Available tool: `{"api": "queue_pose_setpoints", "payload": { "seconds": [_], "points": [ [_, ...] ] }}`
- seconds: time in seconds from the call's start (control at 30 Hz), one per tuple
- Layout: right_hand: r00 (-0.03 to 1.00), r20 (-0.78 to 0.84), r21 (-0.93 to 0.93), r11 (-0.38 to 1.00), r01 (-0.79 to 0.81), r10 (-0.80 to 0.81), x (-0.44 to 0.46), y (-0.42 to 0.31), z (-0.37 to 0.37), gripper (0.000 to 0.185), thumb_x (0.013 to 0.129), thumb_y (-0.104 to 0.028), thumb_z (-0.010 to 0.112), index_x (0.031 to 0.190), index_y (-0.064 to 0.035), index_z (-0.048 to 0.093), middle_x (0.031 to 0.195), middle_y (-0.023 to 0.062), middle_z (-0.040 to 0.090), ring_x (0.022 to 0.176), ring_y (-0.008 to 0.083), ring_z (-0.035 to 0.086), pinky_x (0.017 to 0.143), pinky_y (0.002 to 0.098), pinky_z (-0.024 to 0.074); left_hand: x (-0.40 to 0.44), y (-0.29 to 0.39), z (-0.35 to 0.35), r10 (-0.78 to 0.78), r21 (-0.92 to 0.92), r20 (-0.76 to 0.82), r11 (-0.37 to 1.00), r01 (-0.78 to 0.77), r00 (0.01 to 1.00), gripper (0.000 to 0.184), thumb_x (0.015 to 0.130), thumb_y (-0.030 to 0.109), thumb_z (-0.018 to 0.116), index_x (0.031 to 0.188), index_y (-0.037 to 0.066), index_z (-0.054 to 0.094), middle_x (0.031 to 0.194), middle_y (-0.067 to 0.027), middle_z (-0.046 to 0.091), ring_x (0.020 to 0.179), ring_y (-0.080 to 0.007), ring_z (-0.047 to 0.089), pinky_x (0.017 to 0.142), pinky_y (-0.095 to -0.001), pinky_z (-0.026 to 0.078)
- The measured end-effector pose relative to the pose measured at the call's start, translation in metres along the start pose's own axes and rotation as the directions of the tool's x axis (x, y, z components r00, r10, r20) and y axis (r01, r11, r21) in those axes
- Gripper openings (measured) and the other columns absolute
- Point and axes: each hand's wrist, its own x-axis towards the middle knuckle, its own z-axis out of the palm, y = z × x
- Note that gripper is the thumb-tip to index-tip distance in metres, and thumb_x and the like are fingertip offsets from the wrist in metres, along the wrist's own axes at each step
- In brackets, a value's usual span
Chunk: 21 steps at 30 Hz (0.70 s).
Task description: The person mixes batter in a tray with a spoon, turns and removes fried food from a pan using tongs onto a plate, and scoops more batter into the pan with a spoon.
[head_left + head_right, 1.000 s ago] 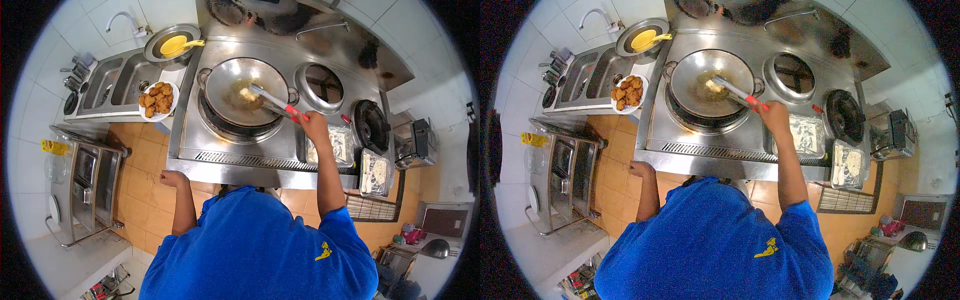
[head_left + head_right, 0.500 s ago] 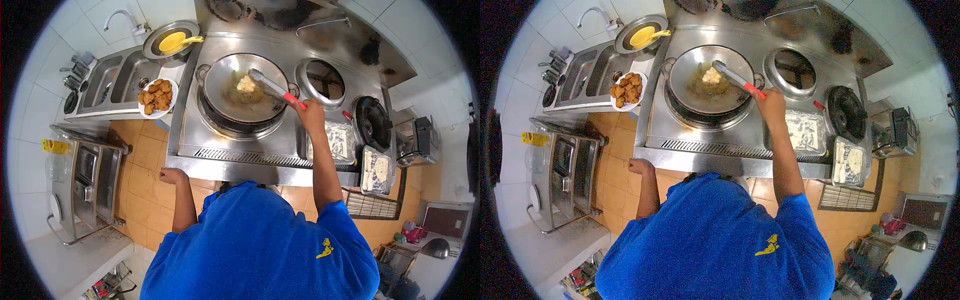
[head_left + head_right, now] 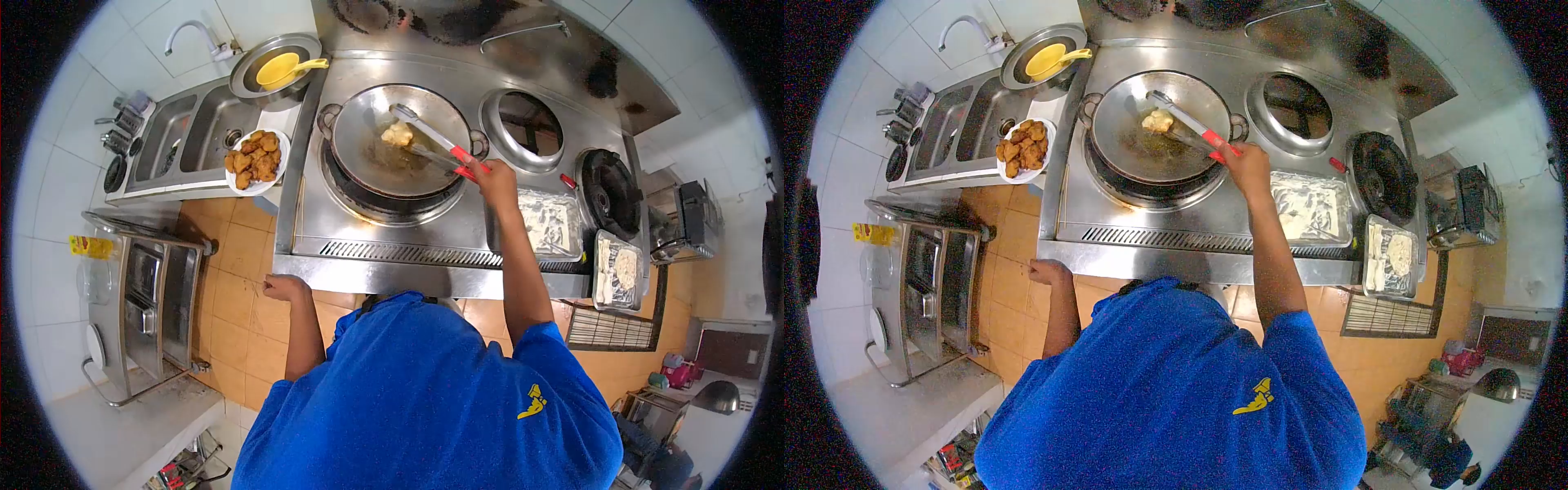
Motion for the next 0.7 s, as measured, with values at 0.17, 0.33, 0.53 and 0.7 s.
{"api": "queue_pose_setpoints", "payload": {
  "seconds": [0.17, 0.33, 0.53, 0.7],
  "points": [
    [0.998, -0.012, -0.038, 0.997, 0.062, -0.062, -0.011, -0.004, -0.018, 0.046, 0.079, -0.043, 0.062, 0.068, 0.0019, 0.063, 0.073, 0.0232, 0.058, 0.065, 0.0379, 0.057, 0.061, 0.042, 0.0434, -0.005, 0.004, 0.0, 0.013, 0.012, 0.013, 1.0, -0.013, 1.0, 0.035, 0.09, 0.022, 0.047, 0.104, -0.01, 0.046, 0.102, -0.0238, 0.053, 0.089, -0.0289, 0.052, 0.079, -0.0365, 0.042],
    [0.999, -0.029, -0.037, 0.999, 0.039, -0.04, -0.022, -0.009, -0.026, 0.045, 0.079, -0.04, 0.063, 0.065, 0.0027, 0.061, 0.071, 0.0225, 0.056, 0.063, 0.0366, 0.055, 0.059, 0.0407, 0.0427, 0.002, -0.005, -0.001, -0.008, -0.041, 0.064, 0.999, 0.01, 0.998, 0.034, 0.09, 0.022, 0.046, 0.104, -0.009, 0.046, 0.102, -0.0238, 0.052, 0.089, -0.0287, 0.052, 0.079, -0.0363, 0.042],
    [0.997, 0.068, -0.011, 1.0, -0.022, 0.023, -0.016, 0.003, -0.003, 0.054, 0.08, -0.047, 0.06, 0.059, 0.002, 0.057, 0.061, 0.0203, 0.055, 0.055, 0.0334, 0.054, 0.056, 0.0414, 0.0423, -0.006, 0.008, -0.002, 0.002, -0.012, 0.073, 1.0, -0.001, 0.997, 0.032, 0.091, 0.02, 0.045, 0.106, -0.008, 0.046, 0.102, -0.0233, 0.053, 0.089, -0.0281, 0.052, 0.079, -0.0353, 0.043],
    [0.989, 0.089, 0.096, 0.987, -0.13, 0.121, -0.003, 0.021, 0.02, 0.058, 0.079, -0.056, 0.059, 0.052, -0.0052, 0.049, 0.047, 0.0038, 0.048, 0.042, 0.013, 0.05, 0.041, 0.0273, 0.0388, 0.002, -0.004, 0.0, -0.022, -0.011, 0.058, 1.0, 0.023, 0.998, 0.032, 0.091, 0.021, 0.046, 0.107, -0.007, 0.046, 0.102, -0.022, 0.053, 0.089, -0.028, 0.053, 0.08, -0.0351, 0.043]
  ]
}}
